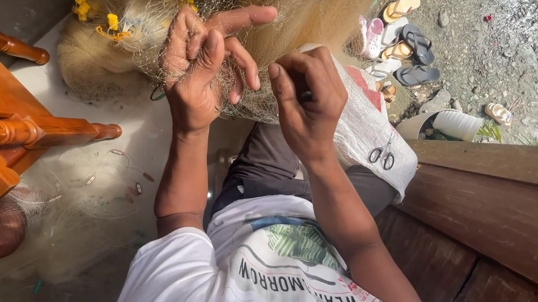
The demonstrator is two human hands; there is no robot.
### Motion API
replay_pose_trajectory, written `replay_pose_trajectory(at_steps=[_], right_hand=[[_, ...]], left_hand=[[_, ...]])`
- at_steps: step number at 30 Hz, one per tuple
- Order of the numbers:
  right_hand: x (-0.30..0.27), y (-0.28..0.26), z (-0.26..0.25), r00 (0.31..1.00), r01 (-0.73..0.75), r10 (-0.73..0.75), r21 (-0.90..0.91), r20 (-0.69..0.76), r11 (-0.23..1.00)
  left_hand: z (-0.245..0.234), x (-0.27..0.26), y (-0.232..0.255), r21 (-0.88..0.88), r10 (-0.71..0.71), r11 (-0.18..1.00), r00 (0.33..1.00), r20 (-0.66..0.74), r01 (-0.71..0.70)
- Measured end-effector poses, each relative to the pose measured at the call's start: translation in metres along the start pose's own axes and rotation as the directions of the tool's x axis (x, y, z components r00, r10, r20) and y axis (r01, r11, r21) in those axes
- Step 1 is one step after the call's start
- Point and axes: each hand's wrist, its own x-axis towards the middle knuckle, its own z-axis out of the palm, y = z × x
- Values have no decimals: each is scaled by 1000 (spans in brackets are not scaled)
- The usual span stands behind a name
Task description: The person repairs a fine-mesh fishing net by holding it with one hand while using scissors to cut threads, then pulling and attaching new threads to a ring with the other hand.
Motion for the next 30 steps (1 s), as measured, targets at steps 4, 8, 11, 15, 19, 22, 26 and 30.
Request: replay_pose_trajectory(at_steps=[4,8,11,15,19,22,26,30], right_hand=[[-7,-3,-3,999,-32,31,32,16,999],[-10,-1,-4,998,-56,58,50,-31,997],[-7,10,-1,999,-22,22,-6,-48,1000],[3,22,6,998,63,-66,-140,-17,988],[1,3,1,999,39,-39,-46,-8,998],[-6,-4,-4,1000,8,-8,-15,4,1000],[-14,-5,-9,1000,-12,12,1,20,1000],[-18,-2,-8,999,-11,12,-21,32,1000]], left_hand=[[-4,-1,-2,-22,-12,1000,1000,13,12],[-5,0,-2,-64,-2,998,1000,31,4],[-4,0,-2,-53,2,999,999,34,0],[-1,-2,-1,-61,0,998,1000,30,2],[-1,-1,2,-16,-10,1000,1000,29,10],[-4,-1,-1,-65,-5,998,1000,22,6],[-4,0,-2,-15,1,1000,999,47,0],[-3,0,-2,18,-3,1000,998,56,2]])
